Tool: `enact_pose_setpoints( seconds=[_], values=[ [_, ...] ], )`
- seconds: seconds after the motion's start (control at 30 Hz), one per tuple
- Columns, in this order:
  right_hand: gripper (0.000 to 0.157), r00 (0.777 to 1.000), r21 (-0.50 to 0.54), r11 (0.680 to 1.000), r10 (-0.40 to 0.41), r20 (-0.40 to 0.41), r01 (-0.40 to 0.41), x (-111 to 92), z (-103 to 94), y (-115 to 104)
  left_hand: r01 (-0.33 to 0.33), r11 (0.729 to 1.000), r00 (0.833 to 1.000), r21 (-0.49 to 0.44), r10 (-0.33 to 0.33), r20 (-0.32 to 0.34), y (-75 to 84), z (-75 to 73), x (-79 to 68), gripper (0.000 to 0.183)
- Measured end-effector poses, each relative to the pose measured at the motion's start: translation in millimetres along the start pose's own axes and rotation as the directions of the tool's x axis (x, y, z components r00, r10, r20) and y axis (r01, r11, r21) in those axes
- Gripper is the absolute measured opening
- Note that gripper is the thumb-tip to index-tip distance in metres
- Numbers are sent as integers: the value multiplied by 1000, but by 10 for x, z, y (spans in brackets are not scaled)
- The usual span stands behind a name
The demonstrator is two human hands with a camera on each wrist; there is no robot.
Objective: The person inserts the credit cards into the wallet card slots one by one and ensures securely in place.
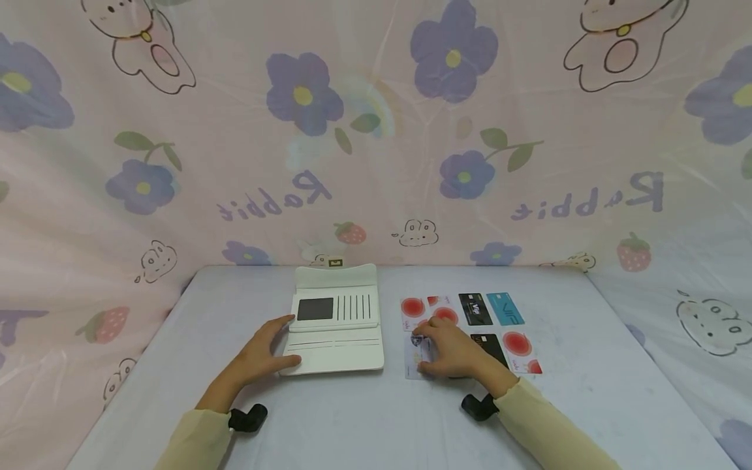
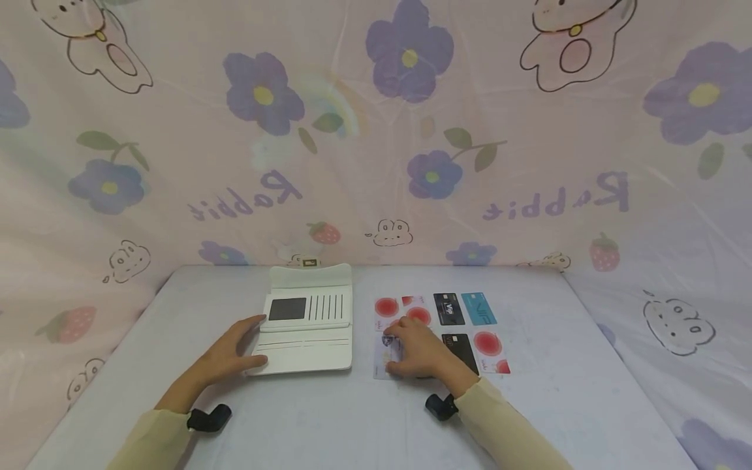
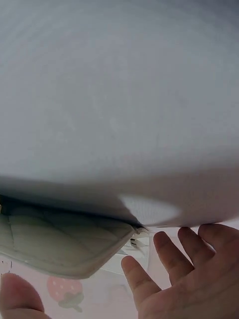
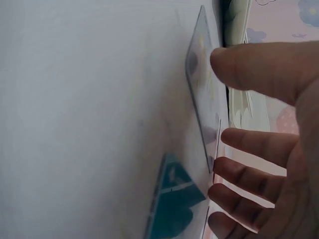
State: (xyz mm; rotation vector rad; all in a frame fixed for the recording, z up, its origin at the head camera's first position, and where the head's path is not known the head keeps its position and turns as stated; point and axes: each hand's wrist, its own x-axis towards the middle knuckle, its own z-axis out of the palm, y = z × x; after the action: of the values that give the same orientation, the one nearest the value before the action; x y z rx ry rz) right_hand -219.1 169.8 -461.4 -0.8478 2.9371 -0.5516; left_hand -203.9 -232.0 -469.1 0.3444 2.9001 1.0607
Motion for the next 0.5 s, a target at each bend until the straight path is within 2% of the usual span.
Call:
enact_pose_setpoints(
  seconds=[0.2,0.5],
  values=[
    [54,1000,-25,1000,16,7,-16,17,7,-15,20,1000,1000,-9,-20,18,-15,4,9,88],
    [53,1000,-46,999,23,17,-22,52,31,10,6,999,998,-45,-3,69,-48,-25,33,92]
  ],
)
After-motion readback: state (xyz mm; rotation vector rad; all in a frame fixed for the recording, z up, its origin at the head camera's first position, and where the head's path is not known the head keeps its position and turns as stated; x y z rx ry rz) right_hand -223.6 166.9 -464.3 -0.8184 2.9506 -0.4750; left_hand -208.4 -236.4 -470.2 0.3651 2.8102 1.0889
